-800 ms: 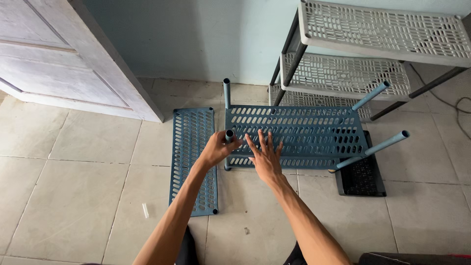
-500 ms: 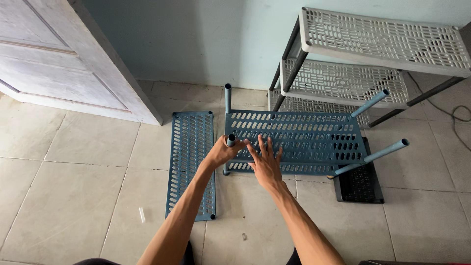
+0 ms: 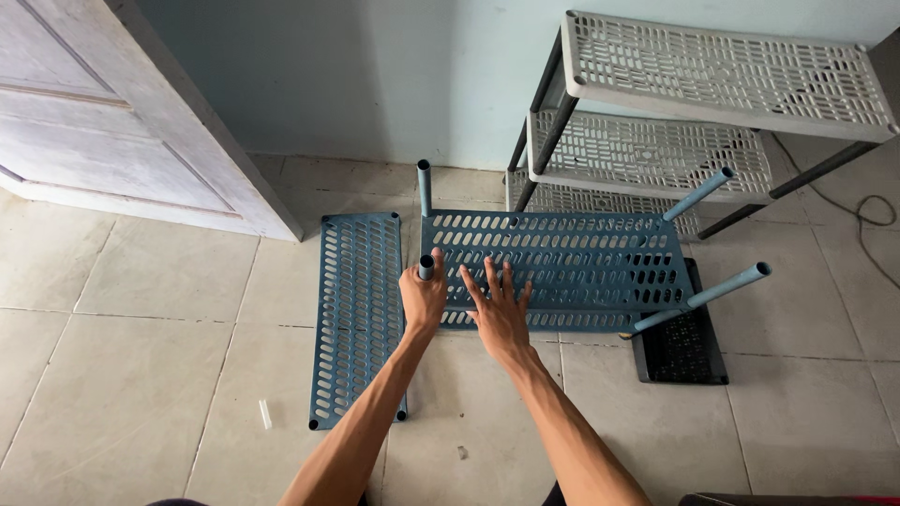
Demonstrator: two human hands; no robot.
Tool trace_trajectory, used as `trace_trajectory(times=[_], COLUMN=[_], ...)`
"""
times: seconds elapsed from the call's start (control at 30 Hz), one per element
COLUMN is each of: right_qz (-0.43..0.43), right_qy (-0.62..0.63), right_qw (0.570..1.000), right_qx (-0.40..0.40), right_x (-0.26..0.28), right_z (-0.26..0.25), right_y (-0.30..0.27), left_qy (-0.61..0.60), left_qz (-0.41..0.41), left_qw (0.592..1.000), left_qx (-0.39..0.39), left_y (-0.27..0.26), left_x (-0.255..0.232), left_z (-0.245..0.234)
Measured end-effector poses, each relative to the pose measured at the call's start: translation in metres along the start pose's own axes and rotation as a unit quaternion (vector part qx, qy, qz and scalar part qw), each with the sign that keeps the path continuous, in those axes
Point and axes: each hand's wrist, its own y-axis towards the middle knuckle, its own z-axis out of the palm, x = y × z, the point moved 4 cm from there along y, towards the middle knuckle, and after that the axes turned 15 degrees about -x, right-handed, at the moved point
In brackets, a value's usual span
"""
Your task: The person sits on the floor and takes apart a small blue metal storage rack, pulling the plastic leg tubes off the perforated shelf panels and stacking the loose tubes beside them. They then fit the tubes back onto the shelf panels, rebuilding the rack frame while a black tray sits nearby.
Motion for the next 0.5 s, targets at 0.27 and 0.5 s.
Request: trace_trajectory(times=[0.27,0.5], right_qz=[-0.002,-0.008], right_qy=[0.005,0.005], right_qw=[1.000,1.000], right_qx=[0.003,0.006], right_x=[-0.003,-0.004], right_z=[0.000,0.002], right_y=[0.001,-0.001], left_qy=[-0.060,0.060], left_qz=[0.040,0.033], left_qw=[0.940,0.908], left_qx=[0.333,0.413], left_y=[0.028,0.034], left_x=[-0.021,-0.014], left_z=[-0.011,-0.005])
